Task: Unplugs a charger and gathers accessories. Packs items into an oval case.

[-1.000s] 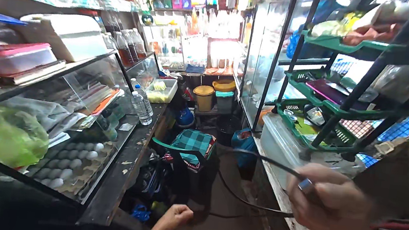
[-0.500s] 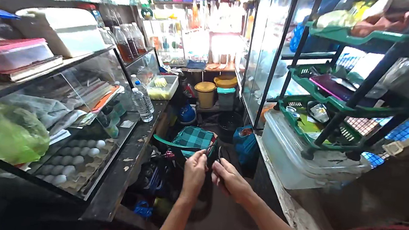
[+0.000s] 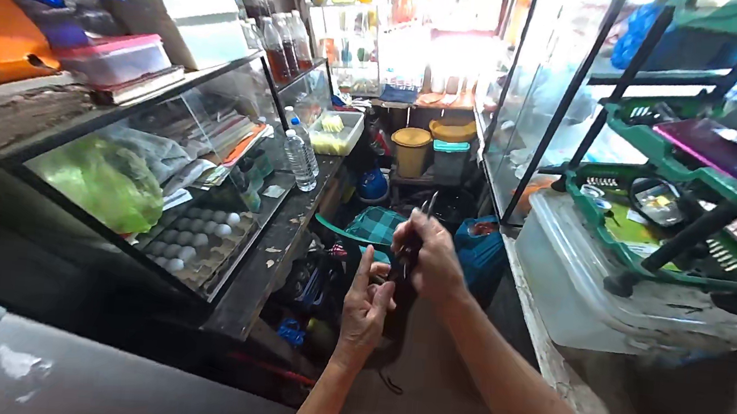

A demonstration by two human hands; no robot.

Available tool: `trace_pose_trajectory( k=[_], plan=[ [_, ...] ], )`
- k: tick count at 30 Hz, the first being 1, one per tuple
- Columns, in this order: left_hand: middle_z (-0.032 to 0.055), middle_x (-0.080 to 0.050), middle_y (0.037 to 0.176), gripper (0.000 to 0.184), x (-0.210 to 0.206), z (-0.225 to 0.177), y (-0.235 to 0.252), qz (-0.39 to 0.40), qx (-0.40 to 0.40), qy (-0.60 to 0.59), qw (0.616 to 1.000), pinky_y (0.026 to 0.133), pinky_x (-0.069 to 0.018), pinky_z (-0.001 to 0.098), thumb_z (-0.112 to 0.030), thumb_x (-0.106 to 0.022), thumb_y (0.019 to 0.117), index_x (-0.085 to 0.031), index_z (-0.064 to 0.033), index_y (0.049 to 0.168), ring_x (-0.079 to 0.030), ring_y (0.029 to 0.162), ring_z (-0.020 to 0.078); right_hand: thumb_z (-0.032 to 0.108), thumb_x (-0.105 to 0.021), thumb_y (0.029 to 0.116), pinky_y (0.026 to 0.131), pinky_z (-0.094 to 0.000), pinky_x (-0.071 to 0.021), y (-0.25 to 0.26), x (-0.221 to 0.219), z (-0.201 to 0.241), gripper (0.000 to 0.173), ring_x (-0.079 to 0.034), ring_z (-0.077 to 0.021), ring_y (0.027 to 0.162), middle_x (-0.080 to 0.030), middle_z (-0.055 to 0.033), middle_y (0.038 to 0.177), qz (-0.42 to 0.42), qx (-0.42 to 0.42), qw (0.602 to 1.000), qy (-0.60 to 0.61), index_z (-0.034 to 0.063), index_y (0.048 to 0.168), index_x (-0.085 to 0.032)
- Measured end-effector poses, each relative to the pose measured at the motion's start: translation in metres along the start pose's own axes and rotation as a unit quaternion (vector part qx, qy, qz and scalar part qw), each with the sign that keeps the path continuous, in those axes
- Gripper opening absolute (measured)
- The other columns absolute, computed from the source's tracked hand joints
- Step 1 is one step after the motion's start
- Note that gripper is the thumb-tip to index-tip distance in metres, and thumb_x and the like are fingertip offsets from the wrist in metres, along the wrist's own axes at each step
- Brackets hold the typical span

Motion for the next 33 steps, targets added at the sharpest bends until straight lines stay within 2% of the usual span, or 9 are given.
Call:
trace_pose_trajectory(
  k=[3,7,11,14,17,22,25,29,33],
  plan=[
    [-0.0018,-0.070,0.083,0.029,0.036,0.019,-0.031,0.018,0.040,-0.023,0.999,0.055,-0.0486,0.0137,-0.001,-0.050,0.1010,-0.063,0.0108,0.124,-0.055,0.059,-0.0037,0.036,-0.027,0.1132,0.058,-0.0249,-0.0560,0.016,0.006,0.028,0.040,-0.062,-0.0084,0.060,-0.062,0.0030,0.070,0.015,-0.032,0.996,0.076,0.0160,0.091,-0.053],
    [-0.0086,-0.068,0.075,0.026,0.072,0.048,-0.067,0.093,0.165,0.002,0.982,0.062,-0.0509,0.0138,-0.003,-0.051,0.0991,-0.071,0.0046,0.114,-0.059,0.063,-0.0038,0.042,-0.021,0.1128,0.047,-0.0162,-0.0467,0.036,0.010,0.058,0.049,-0.051,-0.0015,0.047,-0.052,0.0090,0.058,0.078,-0.081,0.970,0.215,0.0206,0.081,-0.051],
    [0.0043,-0.072,0.094,0.026,0.097,0.100,-0.088,0.226,0.254,0.160,0.927,0.086,-0.0538,0.0246,-0.011,-0.054,0.1026,-0.071,0.0021,0.118,-0.066,0.086,0.0070,0.045,-0.027,0.1118,0.041,-0.0097,-0.0378,0.003,-0.004,0.068,0.046,-0.043,0.0039,0.043,-0.050,0.0094,0.063,0.348,-0.092,0.897,0.255,0.0174,0.090,-0.057],
    [0.0202,-0.069,0.125,0.031,0.117,0.141,-0.092,0.334,0.255,0.385,0.822,0.115,-0.0351,0.0539,-0.018,-0.054,0.1052,-0.071,-0.0016,0.124,-0.059,0.128,0.0348,0.045,-0.047,0.1067,0.037,-0.0118,-0.0413,-0.038,-0.006,0.079,0.034,-0.048,0.0041,0.041,-0.051,0.0104,0.058,0.467,-0.121,0.850,0.213,0.0158,0.097,-0.062],
    [0.0237,-0.067,0.127,0.035,0.132,0.125,-0.057,0.277,0.294,0.497,0.768,0.108,-0.0412,0.0625,-0.023,-0.047,0.1086,-0.067,-0.0025,0.129,-0.060,0.125,0.0419,0.043,-0.059,0.1005,0.038,-0.0102,-0.0434,-0.070,0.008,0.073,0.028,-0.053,0.0063,0.045,-0.057,0.0123,0.059,0.520,-0.168,0.830,0.109,0.0176,0.100,-0.070],
    [0.0275,-0.067,0.124,0.033,0.130,0.045,0.044,0.172,0.317,0.600,0.714,0.096,-0.0473,0.0661,-0.019,-0.045,0.1085,-0.064,-0.0029,0.130,-0.062,0.119,0.0480,0.036,-0.044,0.1048,0.036,-0.0124,-0.0339,-0.077,0.044,-0.009,0.026,-0.041,0.0039,0.041,-0.048,0.0115,0.058,0.508,-0.304,0.799,-0.107,0.0206,0.092,-0.060],
    [0.0262,-0.069,0.111,0.023,0.113,0.019,0.080,0.119,0.311,0.510,0.793,0.093,-0.0498,0.0619,-0.013,-0.064,0.0972,-0.070,0.0023,0.113,-0.066,0.108,0.0427,0.031,-0.037,0.1081,0.041,-0.0158,-0.0352,-0.058,0.052,-0.051,0.024,-0.041,-0.0006,0.043,-0.047,0.0081,0.061,0.390,-0.303,0.844,-0.210,0.0152,0.099,-0.052],
    [0.0084,-0.066,0.094,0.019,0.061,0.000,0.070,0.058,0.331,0.192,0.922,0.067,-0.0480,0.0264,-0.004,-0.066,0.0959,-0.066,0.0031,0.113,-0.057,0.072,0.0092,0.023,-0.032,0.1122,0.048,-0.0191,-0.0460,-0.036,0.026,-0.080,0.023,-0.050,-0.0044,0.050,-0.052,0.0045,0.068,0.235,-0.216,0.940,-0.119,0.0081,0.112,-0.049],
    [0.0144,-0.071,0.115,0.028,0.022,-0.011,0.035,-0.060,0.235,0.142,0.960,0.092,-0.0537,0.0302,-0.003,-0.053,0.1010,-0.067,0.0053,0.124,-0.067,0.101,0.0129,0.028,-0.030,0.1126,0.057,-0.0250,-0.0527,-0.021,-0.004,-0.089,0.033,-0.060,-0.0078,0.063,-0.061,-0.0006,0.080,0.149,-0.123,0.979,-0.060,0.0035,0.120,-0.052]
  ],
)
Point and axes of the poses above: each hand's wrist, its own y-axis towards the middle knuckle, its own x-axis out of the back of the hand, z = x × y, the point moved 5 cm from there along y, towards the middle knuckle
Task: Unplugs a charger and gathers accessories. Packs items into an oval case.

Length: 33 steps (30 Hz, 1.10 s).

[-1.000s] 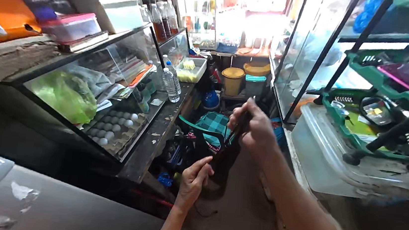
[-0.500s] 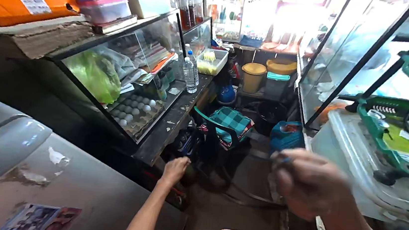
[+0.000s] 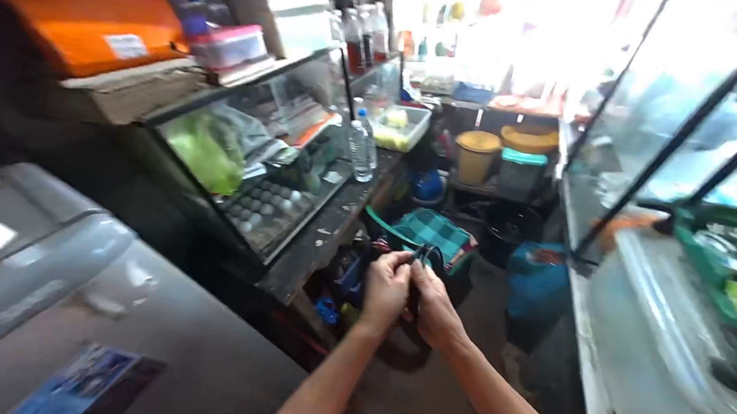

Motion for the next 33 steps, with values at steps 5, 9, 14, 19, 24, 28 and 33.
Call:
trace_pose_trajectory(
  k=[5,9,14,19,24,28,33],
  plan=[
    [0.0293,-0.052,0.144,0.037,0.015,0.000,-0.041,-0.124,-0.076,-0.052,0.988,0.115,-0.0407,0.0344,0.005,-0.044,0.0973,-0.061,0.0144,0.129,-0.052,0.135,0.0280,0.018,-0.033,0.1110,0.087,-0.0219,-0.0547,-0.002,-0.043,0.009,0.033,-0.064,-0.0017,0.094,-0.066,-0.0022,0.100,-0.012,0.061,0.998,-0.025,-0.0038,0.121,-0.055],
    [0.0323,-0.036,0.157,0.047,0.045,-0.001,-0.072,-0.202,-0.113,-0.049,0.972,0.120,-0.0338,0.0369,0.005,-0.043,0.0922,-0.057,0.0127,0.137,-0.038,0.148,0.0329,0.013,-0.033,0.1104,0.080,-0.0178,-0.0572,-0.007,-0.086,0.011,0.026,-0.067,0.0020,0.082,-0.069,0.0052,0.086,0.067,0.065,0.995,0.022,0.0022,0.109,-0.057],
    [0.0296,-0.058,0.139,0.028,0.121,-0.046,-0.127,-0.277,-0.206,0.157,0.925,0.106,-0.0508,0.0357,-0.001,-0.062,0.0898,-0.073,0.0084,0.114,-0.061,0.127,0.0298,0.022,-0.041,0.1050,0.050,-0.0178,-0.0509,-0.006,-0.116,0.021,0.018,-0.053,0.0012,0.049,-0.055,0.0134,0.061,0.301,0.053,0.951,-0.054,0.0155,0.096,-0.055],
    [0.0157,-0.070,0.125,0.021,0.256,-0.126,-0.201,-0.451,-0.226,0.501,0.703,0.098,-0.0554,0.0412,-0.014,-0.063,0.0968,-0.077,-0.0023,0.107,-0.068,0.114,0.0267,0.026,-0.070,0.0907,0.057,-0.0292,-0.0509,0.017,-0.109,0.009,0.027,-0.057,-0.0094,0.060,-0.059,0.0002,0.076,0.458,0.029,0.805,-0.376,0.0060,0.106,-0.061],
    [0.0239,-0.069,0.120,0.020,0.374,-0.151,-0.204,-0.364,-0.142,0.617,0.682,0.098,-0.0531,0.0551,-0.001,-0.055,0.1015,-0.071,0.0069,0.111,-0.068,0.111,0.0404,0.027,-0.070,0.0976,0.087,-0.0712,-0.0485,0.021,-0.129,0.015,0.035,-0.067,-0.0502,0.101,-0.070,-0.0287,0.102,0.474,0.059,0.599,-0.642,-0.0013,0.117,-0.067],
    [0.0244,-0.071,0.116,0.022,0.432,-0.152,-0.185,-0.299,-0.149,0.615,0.715,0.101,-0.0516,0.0541,0.000,-0.054,0.1019,-0.072,0.0068,0.112,-0.068,0.112,0.0390,0.024,-0.066,0.0996,0.075,-0.0705,-0.0500,0.029,-0.155,0.070,0.024,-0.068,-0.0492,0.087,-0.069,-0.0257,0.088,0.407,0.162,0.618,-0.652,0.0014,0.109,-0.069],
    [0.0239,-0.070,0.115,0.031,0.459,-0.172,-0.168,-0.241,-0.135,0.652,0.706,0.094,-0.0537,0.0568,0.000,-0.069,0.0927,-0.069,0.0029,0.124,-0.069,0.104,0.0391,0.015,-0.072,0.0935,0.064,-0.0661,-0.0498,0.059,-0.178,0.120,0.016,-0.065,-0.0411,0.072,-0.066,-0.0199,0.078,0.335,0.295,0.679,-0.583,0.0018,0.102,-0.070]
  ],
)
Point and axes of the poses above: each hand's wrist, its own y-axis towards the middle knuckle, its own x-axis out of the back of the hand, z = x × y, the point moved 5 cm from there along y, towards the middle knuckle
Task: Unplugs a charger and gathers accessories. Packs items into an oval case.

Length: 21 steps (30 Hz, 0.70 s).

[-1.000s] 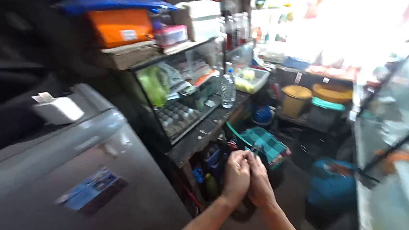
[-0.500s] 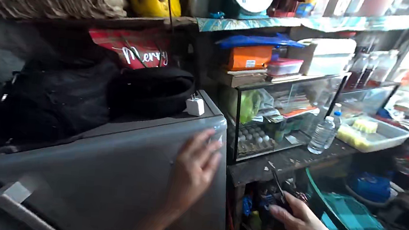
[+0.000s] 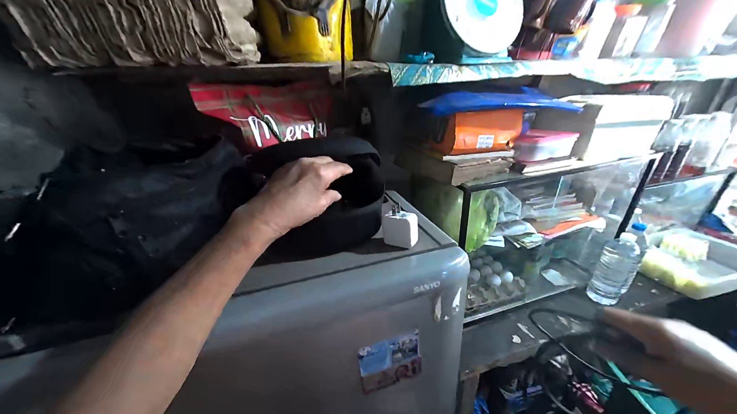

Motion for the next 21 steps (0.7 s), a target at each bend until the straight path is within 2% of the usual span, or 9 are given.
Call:
trace_pose_trajectory(
  k=[2,6,9,10,12,14,17,19,21],
  plan=[
    [0.0238,-0.068,0.117,0.037,0.000,0.004,0.008,0.015,-0.045,0.082,0.995,0.092,-0.0533,0.0606,-0.004,-0.079,0.0860,-0.071,0.0000,0.122,-0.066,0.110,0.0434,0.021,-0.072,0.0887,0.056,-0.0608,-0.0496,0.017,0.017,-0.006,0.019,-0.063,-0.0331,0.063,-0.064,-0.0127,0.072,-0.097,0.041,0.994,0.002,0.0057,0.098,-0.070],
    [0.0189,-0.069,0.117,0.032,-0.004,0.013,0.019,-0.002,-0.162,0.249,0.955,0.082,-0.0488,0.0606,-0.023,-0.089,0.0760,-0.075,-0.0066,0.100,-0.064,0.111,0.0423,0.029,-0.067,0.0943,0.051,-0.0536,-0.0459,0.058,0.062,0.020,0.016,-0.059,-0.0237,0.056,-0.060,-0.0037,0.065,-0.213,0.050,0.975,-0.048,0.0129,0.094,-0.072],
    [0.0165,-0.066,0.131,0.031,-0.009,0.023,0.027,0.030,-0.147,0.287,0.946,0.103,-0.0391,0.0693,-0.024,-0.088,0.0773,-0.075,-0.0073,0.100,-0.053,0.134,0.0414,0.032,-0.062,0.0991,0.054,-0.0521,-0.0462,0.090,0.093,0.054,0.026,-0.057,-0.0237,0.059,-0.063,-0.0090,0.073,-0.288,0.105,0.952,-0.026,0.0069,0.102,-0.070],
    [0.0171,-0.066,0.133,0.029,-0.012,0.027,0.028,0.033,-0.140,0.282,0.949,0.107,-0.0337,0.0728,-0.021,-0.088,0.0773,-0.075,-0.0063,0.099,-0.050,0.138,0.0422,0.036,-0.060,0.1005,0.056,-0.0472,-0.0465,0.100,0.101,0.066,0.031,-0.057,-0.0196,0.061,-0.063,-0.0082,0.076,-0.313,0.126,0.941,-0.015,0.0059,0.105,-0.069],
    [0.0171,-0.065,0.135,0.028,-0.016,0.035,0.031,0.023,-0.134,0.285,0.949,0.110,-0.0260,0.0767,-0.020,-0.088,0.0763,-0.076,-0.0053,0.096,-0.046,0.142,0.0419,0.040,-0.058,0.1001,0.056,-0.0220,-0.0444,0.124,0.115,0.090,0.033,-0.049,0.0023,0.062,-0.060,0.0048,0.078,-0.364,0.192,0.911,0.016,0.0089,0.106,-0.068],
    [0.0157,-0.063,0.139,0.026,-0.018,0.041,0.035,0.031,-0.117,0.294,0.948,0.114,-0.0190,0.0773,-0.022,-0.086,0.0785,-0.076,-0.0056,0.095,-0.042,0.146,0.0398,0.034,-0.062,0.0996,0.054,-0.0115,-0.0408,0.151,0.122,0.114,0.026,-0.045,0.0113,0.060,-0.057,0.0124,0.078,-0.385,0.267,0.878,0.097,0.0100,0.106,-0.067],
    [0.0103,-0.062,0.142,0.024,-0.017,0.049,0.041,0.059,-0.104,0.267,0.956,0.115,-0.0152,0.0765,-0.031,-0.067,0.0962,-0.077,-0.0093,0.094,-0.036,0.150,0.0386,0.023,-0.063,0.0988,0.054,-0.0079,-0.0441,0.192,0.120,0.152,0.010,-0.049,0.0143,0.059,-0.057,0.0223,0.078,-0.367,0.356,0.831,0.220,0.0165,0.107,-0.064],
    [0.0048,-0.073,0.125,0.041,-0.018,0.054,0.042,0.042,-0.123,0.222,0.966,0.114,-0.0153,0.0786,-0.046,-0.052,0.0997,-0.080,-0.0164,0.090,-0.041,0.146,0.0405,0.016,-0.062,0.0988,0.052,-0.0098,-0.0447,0.216,0.112,0.178,0.006,-0.049,0.0116,0.057,-0.056,0.0212,0.075,-0.336,0.400,0.801,0.292,0.0151,0.104,-0.063],
    [-0.0001,-0.077,0.108,0.053,-0.022,0.058,0.040,0.041,-0.127,0.204,0.970,0.115,-0.0124,0.0780,-0.063,-0.046,0.0954,-0.080,-0.0227,0.088,-0.047,0.141,0.0386,0.011,-0.061,0.0992,0.051,-0.0114,-0.0456,0.240,0.101,0.202,0.004,-0.050,0.0092,0.056,-0.057,0.0187,0.074,-0.300,0.433,0.771,0.358,0.0132,0.100,-0.063]
  ],
)
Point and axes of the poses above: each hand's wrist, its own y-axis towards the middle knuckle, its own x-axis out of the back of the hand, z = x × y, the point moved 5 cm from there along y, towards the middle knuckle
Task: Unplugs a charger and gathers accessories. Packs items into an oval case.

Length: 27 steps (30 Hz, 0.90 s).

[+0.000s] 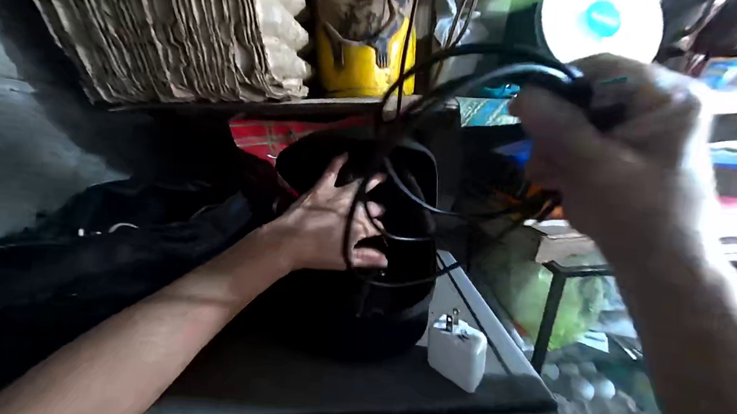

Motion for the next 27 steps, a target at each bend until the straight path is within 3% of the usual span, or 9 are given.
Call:
trace_pose_trajectory(
  k=[3,6,8,12,13,16,19,23,27],
  plan=[
    [0.0005,-0.076,0.112,0.059,-0.004,0.003,-0.007,0.015,0.017,0.011,1.000,0.119,-0.0091,0.0733,-0.069,-0.046,0.0938,-0.082,-0.0226,0.099,-0.045,0.144,0.0345,0.008,-0.059,0.1010,0.050,-0.0131,-0.0449,0.006,-0.039,-0.024,0.004,-0.049,0.0066,0.054,-0.056,0.0149,0.070,-0.027,0.011,0.995,0.100,0.0098,0.098,-0.061],
    [0.0033,-0.075,0.117,0.043,-0.006,0.014,-0.013,0.010,0.014,0.061,0.998,0.120,-0.0112,0.0713,-0.050,-0.052,0.0969,-0.080,-0.0182,0.095,-0.046,0.144,0.0329,0.005,-0.054,0.1026,0.051,-0.0139,-0.0441,-0.007,-0.064,-0.040,0.006,-0.048,0.0029,0.055,-0.053,0.0066,0.071,-0.039,0.084,0.985,0.143,0.0023,0.099,-0.058],
    [0.0058,-0.073,0.123,0.029,-0.007,0.025,-0.020,-0.019,0.016,0.033,0.999,0.123,-0.0131,0.0644,-0.036,-0.061,0.0953,-0.080,-0.0150,0.097,-0.050,0.141,0.0296,0.005,-0.055,0.1013,0.057,-0.0125,-0.0469,-0.022,-0.072,-0.051,0.005,-0.051,0.0031,0.062,-0.055,0.0038,0.076,-0.005,0.129,0.979,0.159,0.0007,0.099,-0.057],
    [0.0049,-0.072,0.126,0.029,0.002,0.040,-0.023,-0.052,0.004,0.037,0.998,0.119,-0.0260,0.0610,-0.024,-0.051,0.1041,-0.077,-0.0127,0.111,-0.059,0.131,0.0274,0.017,-0.056,0.1035,0.065,-0.0096,-0.0486,-0.048,-0.075,-0.073,0.011,-0.055,0.0066,0.072,-0.056,0.0060,0.080,0.069,0.156,0.966,0.193,0.0078,0.098,-0.054],
    [0.0082,-0.070,0.129,0.030,0.002,0.044,-0.022,-0.046,-0.004,0.047,0.998,0.120,-0.0242,0.0610,-0.022,-0.050,0.1047,-0.076,-0.0095,0.114,-0.058,0.132,0.0296,0.019,-0.056,0.1044,0.067,-0.0096,-0.0483,-0.053,-0.075,-0.073,0.013,-0.055,0.0065,0.073,-0.056,0.0052,0.080,0.086,0.159,0.962,0.204,0.0076,0.098,-0.054],
    [0.0067,-0.070,0.129,0.026,0.000,0.051,-0.011,0.011,-0.049,0.145,0.988,0.113,-0.0302,0.0635,-0.006,-0.049,0.0991,-0.074,-0.0104,0.106,-0.052,0.139,0.0299,0.023,-0.053,0.1075,0.073,-0.0108,-0.0494,-0.064,-0.082,-0.064,0.020,-0.058,0.0051,0.079,-0.059,0.0011,0.082,0.129,0.163,0.948,0.241,0.0050,0.099,-0.055],
    [0.0069,-0.070,0.130,0.033,-0.004,0.055,-0.004,0.013,-0.070,0.196,0.978,0.108,-0.0379,0.0658,0.007,-0.050,0.0946,-0.075,-0.0095,0.108,-0.053,0.139,0.0325,0.020,-0.050,0.1089,0.074,-0.0143,-0.0467,-0.074,-0.097,-0.053,0.025,-0.057,-0.0062,0.079,-0.055,-0.0100,0.081,0.207,0.188,0.922,0.268,-0.0023,0.097,-0.055],
    [0.0072,-0.070,0.130,0.032,-0.001,0.052,-0.001,-0.007,-0.077,0.180,0.981,0.109,-0.0371,0.0664,0.004,-0.048,0.0973,-0.075,-0.0093,0.109,-0.054,0.138,0.0325,0.012,-0.055,0.1029,0.077,-0.0192,-0.0500,-0.071,-0.115,-0.073,0.020,-0.062,-0.0119,0.082,-0.065,-0.0128,0.084,0.333,0.176,0.911,0.165,-0.0038,0.098,-0.066],
    [0.0084,-0.072,0.125,0.029,0.008,0.048,-0.007,-0.014,-0.077,0.155,0.985,0.109,-0.0383,0.0645,-0.003,-0.048,0.0996,-0.074,-0.0099,0.110,-0.056,0.136,0.0324,0.010,-0.060,0.0989,0.072,-0.0329,-0.0535,-0.065,-0.127,-0.112,0.019,-0.066,-0.0188,0.077,-0.070,-0.0149,0.085,0.425,0.059,0.903,0.033,-0.0041,0.099,-0.072]
  ],
)
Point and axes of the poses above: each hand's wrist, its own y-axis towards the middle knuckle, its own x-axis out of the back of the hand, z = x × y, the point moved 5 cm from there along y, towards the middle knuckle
